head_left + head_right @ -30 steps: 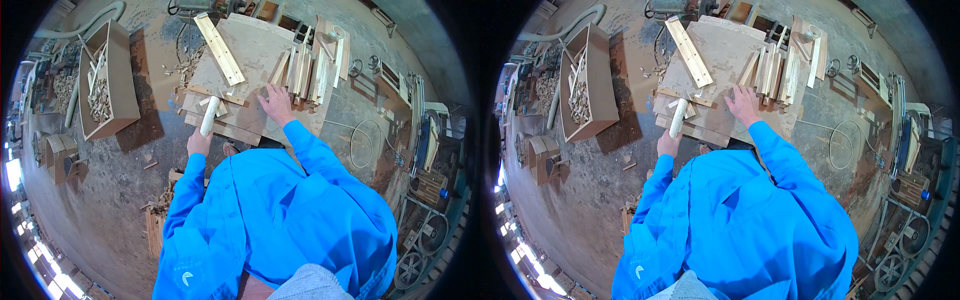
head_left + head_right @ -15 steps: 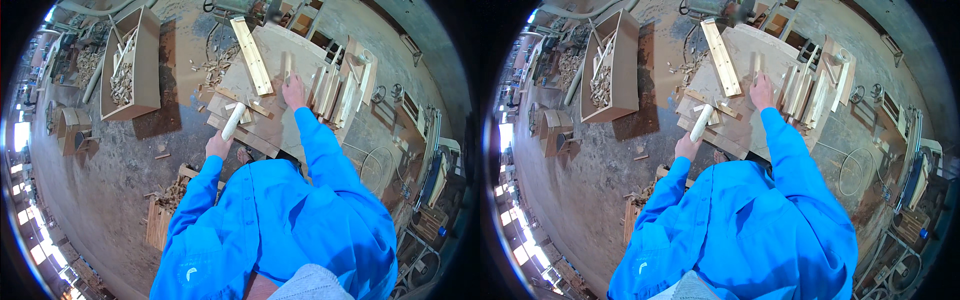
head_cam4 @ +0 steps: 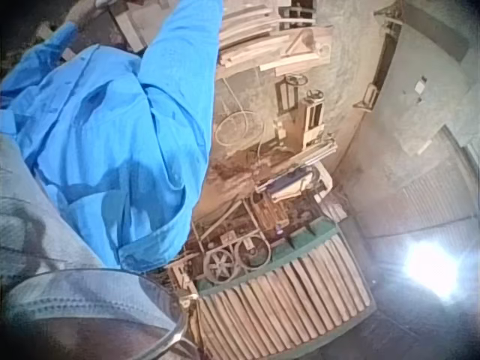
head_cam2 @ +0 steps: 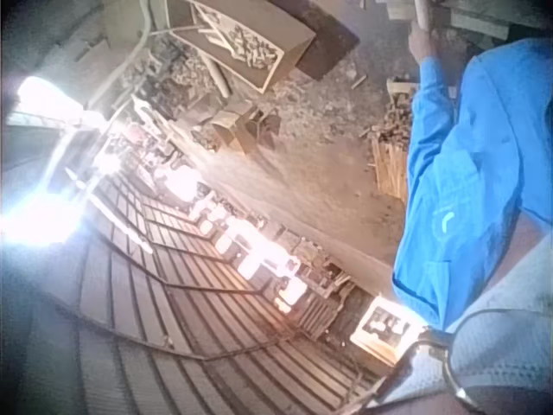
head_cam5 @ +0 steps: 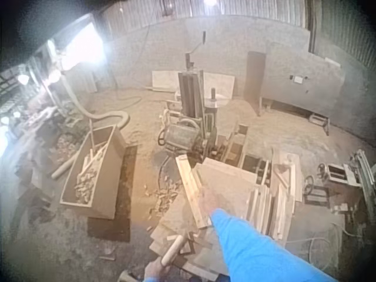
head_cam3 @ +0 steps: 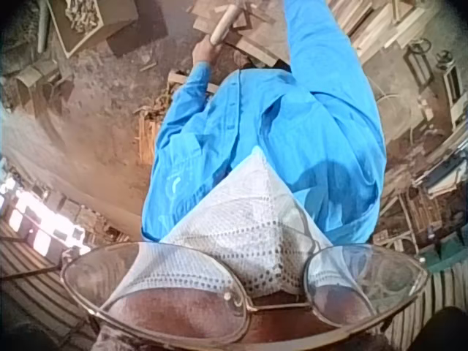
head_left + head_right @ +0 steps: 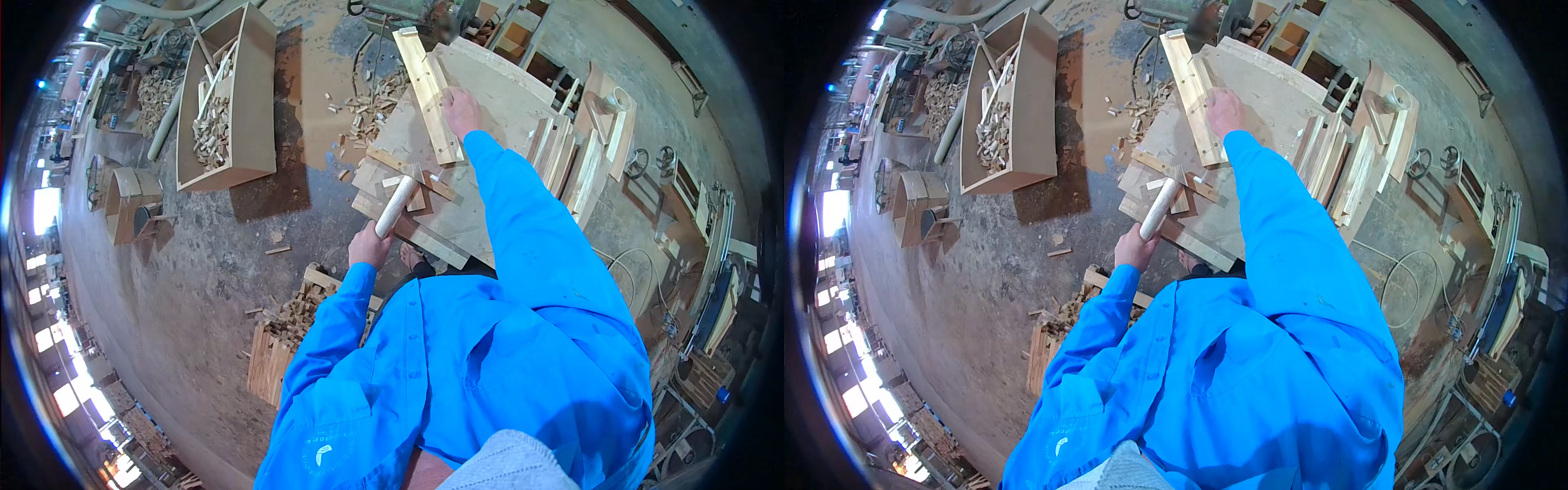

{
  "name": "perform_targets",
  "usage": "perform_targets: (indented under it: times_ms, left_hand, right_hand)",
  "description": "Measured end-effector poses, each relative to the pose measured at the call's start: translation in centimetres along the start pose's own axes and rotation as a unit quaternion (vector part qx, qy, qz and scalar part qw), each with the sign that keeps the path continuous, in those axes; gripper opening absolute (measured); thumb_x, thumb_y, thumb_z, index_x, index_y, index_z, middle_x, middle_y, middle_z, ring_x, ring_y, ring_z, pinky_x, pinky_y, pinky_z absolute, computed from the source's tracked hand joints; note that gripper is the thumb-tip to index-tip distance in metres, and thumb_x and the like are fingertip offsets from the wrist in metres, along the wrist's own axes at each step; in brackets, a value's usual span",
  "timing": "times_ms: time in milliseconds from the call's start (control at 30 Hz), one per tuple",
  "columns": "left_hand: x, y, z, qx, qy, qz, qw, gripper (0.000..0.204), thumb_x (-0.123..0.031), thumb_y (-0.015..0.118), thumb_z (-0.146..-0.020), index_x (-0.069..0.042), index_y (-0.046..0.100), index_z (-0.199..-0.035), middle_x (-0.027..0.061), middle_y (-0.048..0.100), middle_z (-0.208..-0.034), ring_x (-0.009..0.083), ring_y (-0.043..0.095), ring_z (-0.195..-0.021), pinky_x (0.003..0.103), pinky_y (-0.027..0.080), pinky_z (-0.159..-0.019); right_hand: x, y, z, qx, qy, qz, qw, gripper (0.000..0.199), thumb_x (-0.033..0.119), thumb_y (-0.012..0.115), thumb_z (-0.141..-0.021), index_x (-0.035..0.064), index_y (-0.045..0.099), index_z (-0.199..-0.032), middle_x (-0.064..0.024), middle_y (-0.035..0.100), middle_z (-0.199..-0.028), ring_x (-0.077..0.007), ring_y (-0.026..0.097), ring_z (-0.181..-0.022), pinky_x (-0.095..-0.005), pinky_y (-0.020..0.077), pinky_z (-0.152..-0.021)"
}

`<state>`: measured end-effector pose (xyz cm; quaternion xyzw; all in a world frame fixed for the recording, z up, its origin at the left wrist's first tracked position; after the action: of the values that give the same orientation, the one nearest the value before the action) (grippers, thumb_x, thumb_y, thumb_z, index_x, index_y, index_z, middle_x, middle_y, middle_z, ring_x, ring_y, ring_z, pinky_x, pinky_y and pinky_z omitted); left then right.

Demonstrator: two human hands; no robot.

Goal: The person assembles or organizes small wooden slats by hand on a workbench.

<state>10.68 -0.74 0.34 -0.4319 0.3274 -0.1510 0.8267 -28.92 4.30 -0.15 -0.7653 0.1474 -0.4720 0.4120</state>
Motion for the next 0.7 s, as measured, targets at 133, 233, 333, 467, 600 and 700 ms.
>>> perform_targets:
  times_ms: [133,233,333,467,600,700]
  left_hand:
    - [0.1,-0.1,0.1,0.009,-0.028,-0.005,1.000,0.046,-0.052,0.070,-0.097,-0.007,0.066,-0.107,0.0239,0.077,-0.098,0.0465,0.074,-0.095,0.059,0.058,-0.083]
    - [-0.1,-0.3,0.2,0.012,-0.035,0.007,0.999,0.046,-0.052,0.070,-0.097,-0.008,0.067,-0.108,0.0234,0.077,-0.099,0.0459,0.074,-0.096,0.058,0.058,-0.083]
    - [-0.2,-0.4,0.0,0.030,-0.050,0.012,0.998,0.046,-0.051,0.072,-0.097,-0.007,0.069,-0.112,0.0249,0.077,-0.104,0.0466,0.073,-0.100,0.057,0.057,-0.087]
    - [-0.6,-0.2,-0.5,0.017,-0.027,0.001,1.000,0.045,-0.051,0.071,-0.096,-0.007,0.068,-0.109,0.0235,0.077,-0.099,0.0453,0.074,-0.096,0.057,0.059,-0.084]
    - [-1.6,-0.2,-1.5,0.027,-0.032,0.008,0.999,0.047,-0.051,0.071,-0.098,-0.007,0.069,-0.112,0.0247,0.077,-0.102,0.0465,0.073,-0.098,0.058,0.057,-0.086]
    - [-1.9,-0.3,-2.1,0.023,-0.029,0.009,0.999,0.048,-0.052,0.071,-0.097,-0.007,0.069,-0.112,0.0247,0.077,-0.102,0.0462,0.073,-0.098,0.058,0.057,-0.085]
  right_hand:
    - [1.1,0.1,-0.4,0.018,0.017,-0.009,1.000,0.030,0.026,0.072,-0.096,0.0057,0.073,-0.119,-0.0208,0.071,-0.122,-0.0417,0.064,-0.120,-0.0530,0.0513,-0.103]
    - [1.3,-0.1,-0.7,0.051,0.033,0.007,0.998,0.035,0.029,0.071,-0.098,0.0077,0.072,-0.126,-0.0204,0.070,-0.128,-0.0413,0.064,-0.124,-0.0532,0.0502,-0.106]
    - [1.3,0.2,-0.9,0.049,0.029,0.021,0.998,0.038,0.029,0.070,-0.099,0.0083,0.072,-0.130,-0.0208,0.070,-0.131,-0.0413,0.063,-0.126,-0.0527,0.0497,-0.108]
    - [0.5,0.3,-1.9,0.027,0.002,0.034,0.999,0.036,0.026,0.070,-0.099,0.0077,0.073,-0.130,-0.0216,0.071,-0.131,-0.0413,0.063,-0.127,-0.0522,0.0496,-0.109]
    - [-0.4,0.3,-3.0,0.023,0.001,0.030,0.999,0.035,0.025,0.069,-0.099,0.0082,0.073,-0.130,-0.0213,0.071,-0.131,-0.0411,0.062,-0.128,-0.0528,0.0495,-0.109]
    - [-0.3,0.5,-3.8,0.037,0.012,0.025,0.999,0.035,0.024,0.069,-0.099,0.0083,0.072,-0.130,-0.0207,0.070,-0.133,-0.0409,0.063,-0.128,-0.0530,0.0501,-0.109]
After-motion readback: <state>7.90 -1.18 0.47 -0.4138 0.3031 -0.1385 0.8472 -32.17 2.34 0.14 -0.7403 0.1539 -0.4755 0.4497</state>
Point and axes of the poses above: each hand's wrist, its own z-axis away from the middle knuckle, its own y-axis out of the palm, x = y × z, the point moved 2 cm from there along -z, towards the middle knuckle
